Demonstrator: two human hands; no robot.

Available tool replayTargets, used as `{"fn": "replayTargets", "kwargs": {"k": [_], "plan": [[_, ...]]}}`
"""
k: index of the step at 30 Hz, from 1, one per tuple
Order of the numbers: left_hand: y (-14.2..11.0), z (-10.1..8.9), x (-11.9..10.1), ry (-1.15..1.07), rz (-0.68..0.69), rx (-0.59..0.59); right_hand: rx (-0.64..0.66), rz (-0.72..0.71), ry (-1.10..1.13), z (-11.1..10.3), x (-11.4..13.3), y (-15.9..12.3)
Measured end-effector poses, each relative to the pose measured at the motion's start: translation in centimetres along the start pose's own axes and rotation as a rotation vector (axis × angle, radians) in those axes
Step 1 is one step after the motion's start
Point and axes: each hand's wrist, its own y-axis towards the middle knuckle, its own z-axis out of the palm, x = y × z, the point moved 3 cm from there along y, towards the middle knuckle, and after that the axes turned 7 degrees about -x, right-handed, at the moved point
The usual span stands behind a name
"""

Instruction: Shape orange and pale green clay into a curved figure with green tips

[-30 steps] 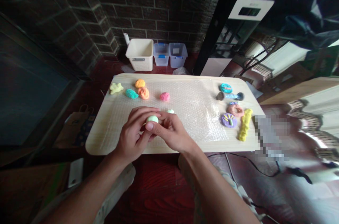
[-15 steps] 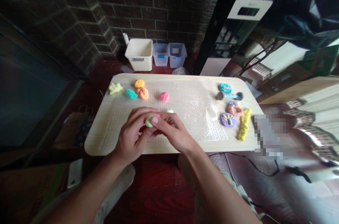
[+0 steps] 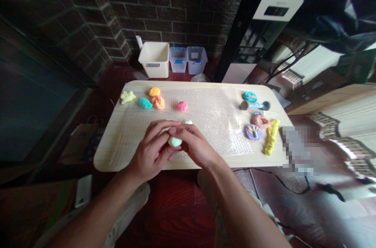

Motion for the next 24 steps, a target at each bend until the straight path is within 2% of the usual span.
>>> {"fn": "replayTargets", "kwargs": {"k": [6,12,17,24], "plan": [[0.3,-0.3,0.15,-0.035,-0.09,-0.092,0.104,-0.011,-0.092,0.55,0.48,-0.38],[0.16,-0.36,0.44,-0.046,-0.125,-0.135,0.093,-0.083,-0.176,0.71,0.36,-0.35],[0.04,-0.32,0.51,0.008,-0.087,-0.132,0.06,-0.08,-0.169,0.39,0.02,-0.13],[0.04,-0.4,0.09,0.061,0.009,-0.196,0.059,-0.07,-0.122,0.66,-0.08,-0.2]]}}
